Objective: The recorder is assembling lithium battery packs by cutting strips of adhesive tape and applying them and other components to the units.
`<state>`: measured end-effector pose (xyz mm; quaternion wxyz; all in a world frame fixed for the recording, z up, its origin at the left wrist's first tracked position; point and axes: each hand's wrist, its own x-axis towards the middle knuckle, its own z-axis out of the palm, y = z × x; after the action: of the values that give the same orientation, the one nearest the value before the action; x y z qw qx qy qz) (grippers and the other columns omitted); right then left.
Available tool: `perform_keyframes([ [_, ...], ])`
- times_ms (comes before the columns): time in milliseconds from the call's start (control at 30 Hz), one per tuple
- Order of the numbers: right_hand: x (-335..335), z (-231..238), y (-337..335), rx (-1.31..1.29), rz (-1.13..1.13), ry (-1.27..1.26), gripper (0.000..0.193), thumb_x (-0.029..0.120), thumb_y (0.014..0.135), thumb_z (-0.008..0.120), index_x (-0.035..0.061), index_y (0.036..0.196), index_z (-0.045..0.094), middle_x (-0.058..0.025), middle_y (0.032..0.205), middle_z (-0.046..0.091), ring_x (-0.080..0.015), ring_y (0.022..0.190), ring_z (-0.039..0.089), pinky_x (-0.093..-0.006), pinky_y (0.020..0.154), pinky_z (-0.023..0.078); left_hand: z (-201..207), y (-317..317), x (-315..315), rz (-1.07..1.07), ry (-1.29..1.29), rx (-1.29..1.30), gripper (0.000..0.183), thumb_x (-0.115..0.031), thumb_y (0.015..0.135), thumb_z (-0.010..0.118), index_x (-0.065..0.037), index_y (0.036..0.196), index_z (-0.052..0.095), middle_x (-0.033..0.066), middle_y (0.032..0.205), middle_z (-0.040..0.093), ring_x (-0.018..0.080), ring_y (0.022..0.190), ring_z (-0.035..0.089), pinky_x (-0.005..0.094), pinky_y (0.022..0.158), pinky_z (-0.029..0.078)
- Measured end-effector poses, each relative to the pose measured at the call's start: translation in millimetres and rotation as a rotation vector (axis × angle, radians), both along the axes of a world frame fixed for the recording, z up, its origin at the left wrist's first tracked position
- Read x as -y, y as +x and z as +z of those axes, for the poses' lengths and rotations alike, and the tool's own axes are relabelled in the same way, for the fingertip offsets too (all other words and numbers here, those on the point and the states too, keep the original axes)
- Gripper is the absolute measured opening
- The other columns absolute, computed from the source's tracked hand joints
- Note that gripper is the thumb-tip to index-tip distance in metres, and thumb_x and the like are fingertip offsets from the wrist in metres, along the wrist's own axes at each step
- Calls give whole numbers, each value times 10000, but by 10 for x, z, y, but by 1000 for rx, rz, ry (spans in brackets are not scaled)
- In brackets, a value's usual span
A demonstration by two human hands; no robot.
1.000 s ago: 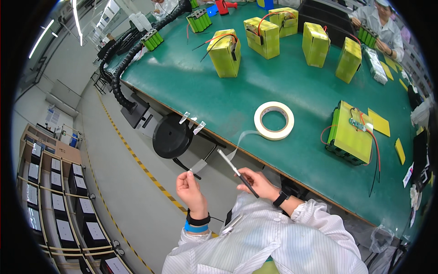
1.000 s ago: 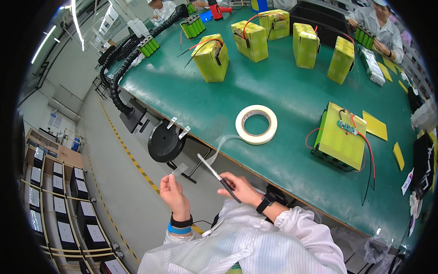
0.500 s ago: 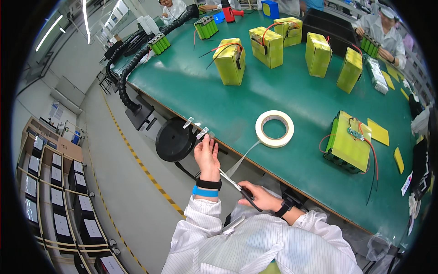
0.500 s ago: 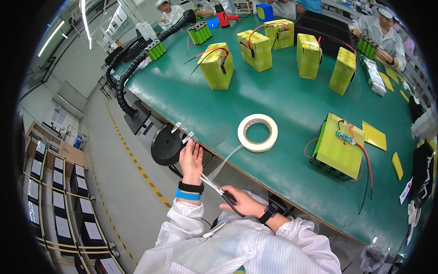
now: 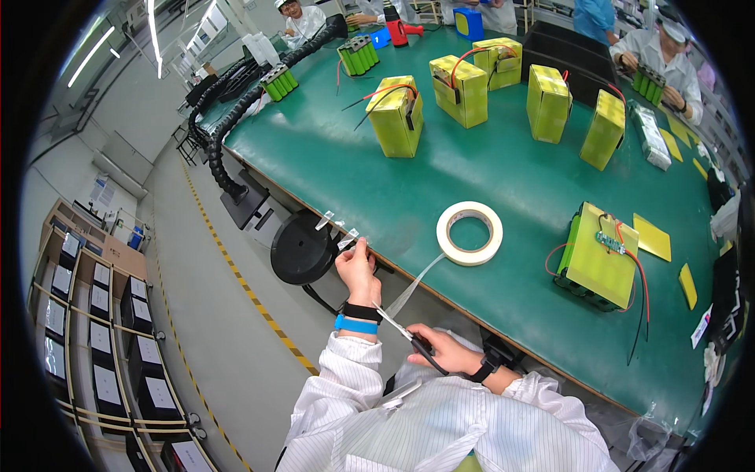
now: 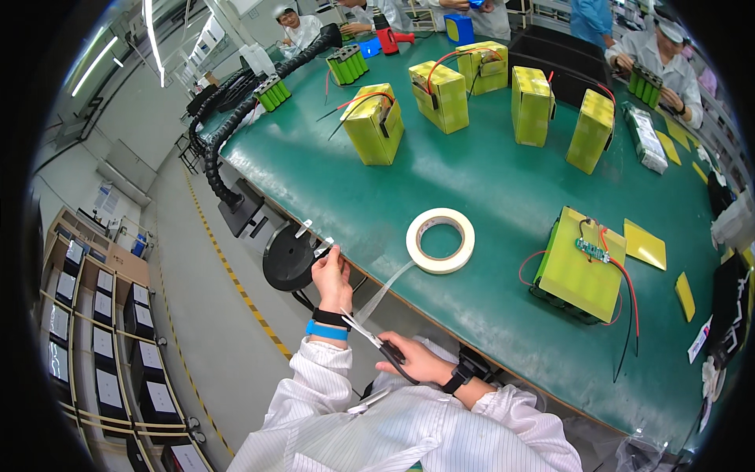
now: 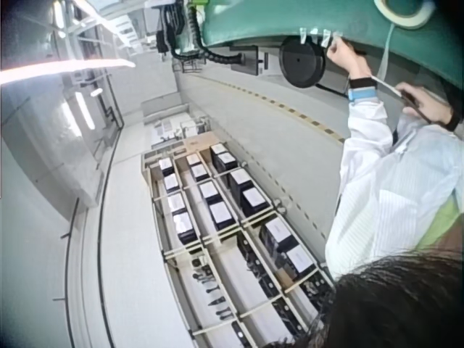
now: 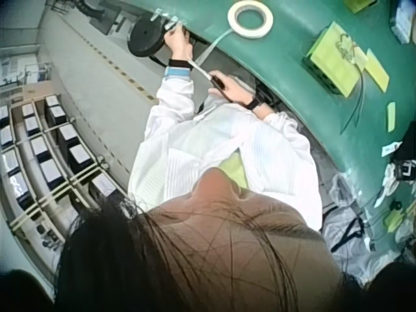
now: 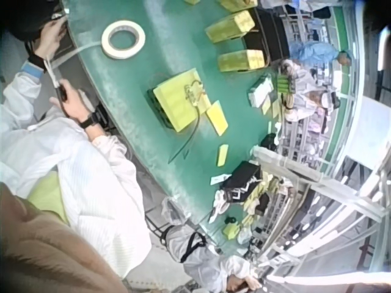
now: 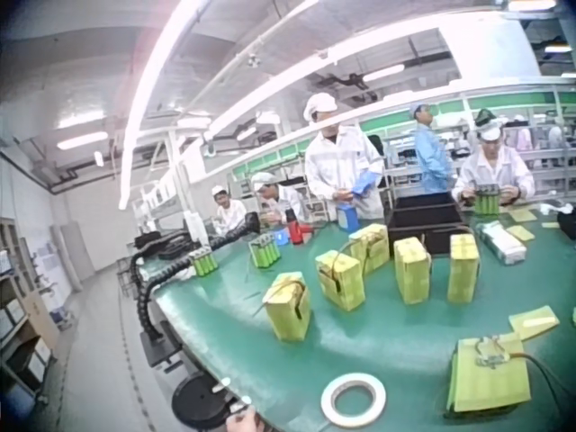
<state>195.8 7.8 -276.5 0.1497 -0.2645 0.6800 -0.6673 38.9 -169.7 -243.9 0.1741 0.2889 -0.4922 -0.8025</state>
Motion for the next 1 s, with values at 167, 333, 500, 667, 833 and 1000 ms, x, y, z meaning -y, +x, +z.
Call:
perform_keyframes([
  [167, -10, -9, 3, 19, 7, -5, 540, 319, 862, 731, 42, 1258, 490, -64, 857, 534, -141, 744, 506, -289, 676, 440, 0, 163, 70, -89, 45, 59, 371, -283, 851, 733, -81, 1003, 461, 53, 939, 581, 168, 792, 624, 295, 657, 477],
  [333, -26, 43, 9, 55, 39, 26, 544, 303, 863, 733, 42, 1270, 484, -50, 852, 531, -131, 745, 501, -283, 683, 438, -251, 474, 492, -68, 171, 126, 433, -388, 875, 656, -57, 1095, 485, 114, 995, 573, 250, 900, 632, 335, 714, 498],
  [500, -13, -39, -2, 126, 86, -2, 558, 293, 869, 729, 44, 1294, 468, -34, 869, 535, -128, 771, 508, -279, 713, 445, -168, 836, 492, -456, 85, -34, 220, -257, 979, 535, -54, 1042, 591, 95, 1010, 645, 208, 943, 614, 335, 799, 484],
  [667, 3, -102, -1, 172, 189, -110, 623, 289, 875, 723, 52, 1361, 412, -57, 1013, 569, -147, 937, 554, -295, 836, 460, 22, 975, 432, -704, -43, -63, 224, -250, 996, 511, -53, 1046, 605, 80, 1014, 654, 172, 947, 613, 324, 822, 477],
  [833, 1, -86, 13, 121, 246, -21, 680, 351, 870, 719, 40, 1378, 392, -132, 1142, 569, -220, 1069, 559, -343, 924, 452, 149, 1044, 461, -825, -174, -118, 256, -259, 1004, 497, -38, 1062, 613, 76, 1029, 654, 153, 971, 607, 304, 836, 469],
  [1000, -31, -29, 37, -30, 279, 144, 727, 395, 847, 732, 35, 1379, 393, -189, 1206, 560, -283, 1107, 561, -375, 931, 459, 446, 971, 557, -896, -332, -126, 271, -252, 1005, 492, -27, 1083, 621, 68, 1032, 656, 142, 982, 604, 285, 838, 461],
])
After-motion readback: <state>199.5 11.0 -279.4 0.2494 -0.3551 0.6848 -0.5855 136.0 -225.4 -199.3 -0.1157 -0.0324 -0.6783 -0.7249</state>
